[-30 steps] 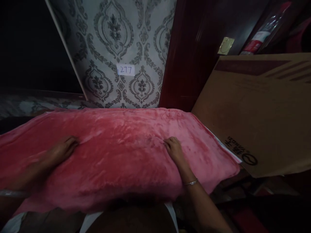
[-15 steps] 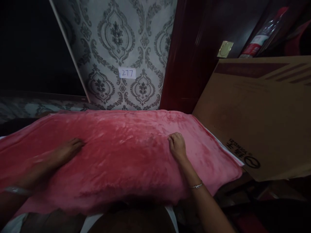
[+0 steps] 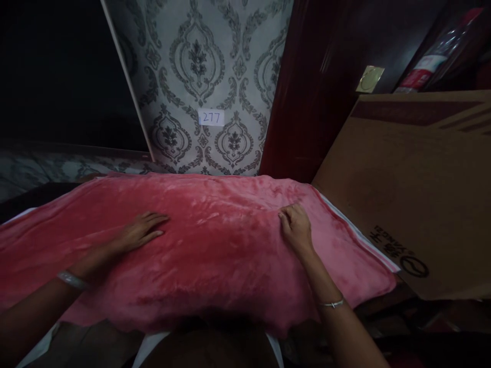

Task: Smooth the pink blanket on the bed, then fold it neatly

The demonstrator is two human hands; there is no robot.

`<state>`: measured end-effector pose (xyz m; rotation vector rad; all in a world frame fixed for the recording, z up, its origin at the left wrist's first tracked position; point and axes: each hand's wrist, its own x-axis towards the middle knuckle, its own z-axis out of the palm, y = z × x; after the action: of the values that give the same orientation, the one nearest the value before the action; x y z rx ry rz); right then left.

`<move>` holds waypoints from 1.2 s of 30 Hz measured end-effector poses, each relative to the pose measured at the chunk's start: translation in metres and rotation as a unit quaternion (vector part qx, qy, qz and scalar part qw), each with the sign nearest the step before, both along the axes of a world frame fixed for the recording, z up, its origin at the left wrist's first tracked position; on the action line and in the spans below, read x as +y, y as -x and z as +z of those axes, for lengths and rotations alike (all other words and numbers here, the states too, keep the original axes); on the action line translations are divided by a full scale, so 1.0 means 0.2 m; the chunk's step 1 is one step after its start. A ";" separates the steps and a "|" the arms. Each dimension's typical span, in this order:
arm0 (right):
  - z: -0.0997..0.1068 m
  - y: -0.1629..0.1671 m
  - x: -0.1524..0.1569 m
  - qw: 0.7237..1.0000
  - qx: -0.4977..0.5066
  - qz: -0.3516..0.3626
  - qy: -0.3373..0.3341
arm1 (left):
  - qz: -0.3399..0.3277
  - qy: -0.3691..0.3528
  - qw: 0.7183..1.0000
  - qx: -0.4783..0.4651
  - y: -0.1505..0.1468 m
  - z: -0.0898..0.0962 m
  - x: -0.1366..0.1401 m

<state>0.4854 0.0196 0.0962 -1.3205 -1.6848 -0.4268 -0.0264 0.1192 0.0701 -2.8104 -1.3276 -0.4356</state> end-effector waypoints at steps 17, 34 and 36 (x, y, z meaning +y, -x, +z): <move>0.04 0.01 -0.24 1.000 0.000 -0.008 -0.007 | -0.029 0.027 0.999 -0.018 -0.13 -0.05 0.02; -0.28 0.06 -0.21 0.991 0.098 -0.026 0.090 | 0.206 -0.039 0.975 -0.076 -0.08 0.16 -0.10; -0.31 0.05 -0.19 0.990 0.097 -0.017 0.104 | 0.200 -0.013 0.979 -0.046 -0.08 0.15 -0.10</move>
<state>0.4750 -0.0192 0.0340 -1.4926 -1.5770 -0.1367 -0.0099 0.0988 0.0994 -2.4336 -1.8320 -0.5649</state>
